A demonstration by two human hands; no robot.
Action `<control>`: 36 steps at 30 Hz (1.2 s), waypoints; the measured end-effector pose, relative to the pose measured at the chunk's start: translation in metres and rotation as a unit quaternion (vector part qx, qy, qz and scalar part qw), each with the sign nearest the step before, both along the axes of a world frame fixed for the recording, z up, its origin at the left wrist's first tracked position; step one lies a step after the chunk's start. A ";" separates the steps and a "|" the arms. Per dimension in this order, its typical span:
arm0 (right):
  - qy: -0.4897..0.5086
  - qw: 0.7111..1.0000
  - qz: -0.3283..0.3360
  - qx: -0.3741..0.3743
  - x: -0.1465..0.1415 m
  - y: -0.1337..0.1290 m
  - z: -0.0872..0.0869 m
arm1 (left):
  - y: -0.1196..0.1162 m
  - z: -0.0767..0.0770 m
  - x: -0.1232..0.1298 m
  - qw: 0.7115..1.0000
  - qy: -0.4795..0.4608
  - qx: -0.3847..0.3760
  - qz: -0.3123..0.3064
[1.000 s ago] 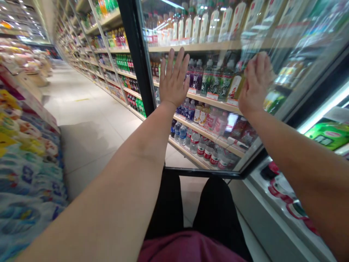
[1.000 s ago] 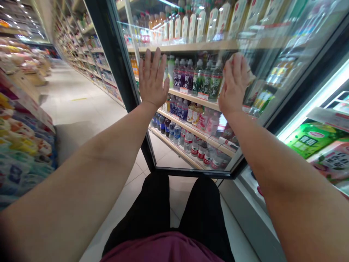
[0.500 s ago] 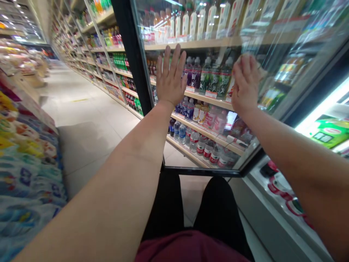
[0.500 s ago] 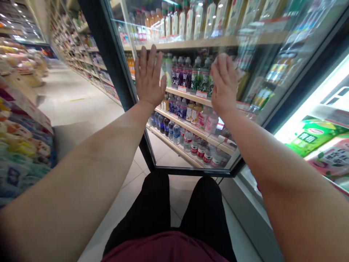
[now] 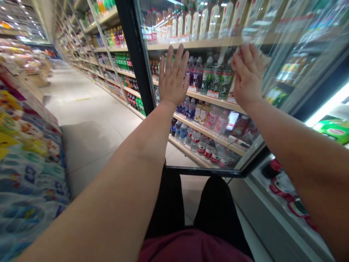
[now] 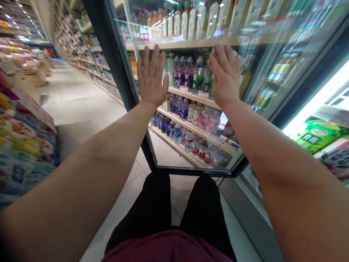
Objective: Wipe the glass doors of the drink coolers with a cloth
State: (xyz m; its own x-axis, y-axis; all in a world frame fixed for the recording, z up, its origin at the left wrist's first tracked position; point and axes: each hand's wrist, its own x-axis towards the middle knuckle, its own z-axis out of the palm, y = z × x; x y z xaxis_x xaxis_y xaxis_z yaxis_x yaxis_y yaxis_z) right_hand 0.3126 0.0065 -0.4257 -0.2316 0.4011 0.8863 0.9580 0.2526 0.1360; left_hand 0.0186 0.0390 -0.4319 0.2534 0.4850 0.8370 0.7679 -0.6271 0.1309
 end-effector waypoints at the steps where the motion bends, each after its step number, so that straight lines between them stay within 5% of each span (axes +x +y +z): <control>1: 0.006 1.000 -0.002 0.006 -0.002 0.002 -0.001 | 0.001 0.000 0.000 1.000 -0.006 0.001 -0.007; 9: -0.139 0.985 0.064 -0.081 -0.031 -0.020 -0.060 | 0.012 -0.004 0.001 0.999 -0.019 0.029 -0.028; 18: -0.029 0.999 0.000 -0.042 -0.021 -0.004 0.004 | 0.005 -0.004 0.000 0.999 -0.017 0.031 -0.031; 22: -0.041 0.999 0.013 -0.034 -0.026 -0.007 -0.013 | 0.007 -0.004 0.000 0.998 -0.025 0.026 -0.052; 28: -0.141 0.982 0.050 -0.116 -0.037 -0.024 -0.052 | 0.010 -0.003 0.001 0.999 -0.016 0.004 -0.045; 32: -0.141 0.983 0.062 -0.105 -0.035 -0.021 -0.036 | 0.007 -0.003 -0.001 1.000 0.006 0.020 -0.011; 36: -0.056 0.998 0.031 0.009 -0.022 -0.008 0.000 | 0.005 -0.004 -0.001 0.999 0.013 0.043 -0.002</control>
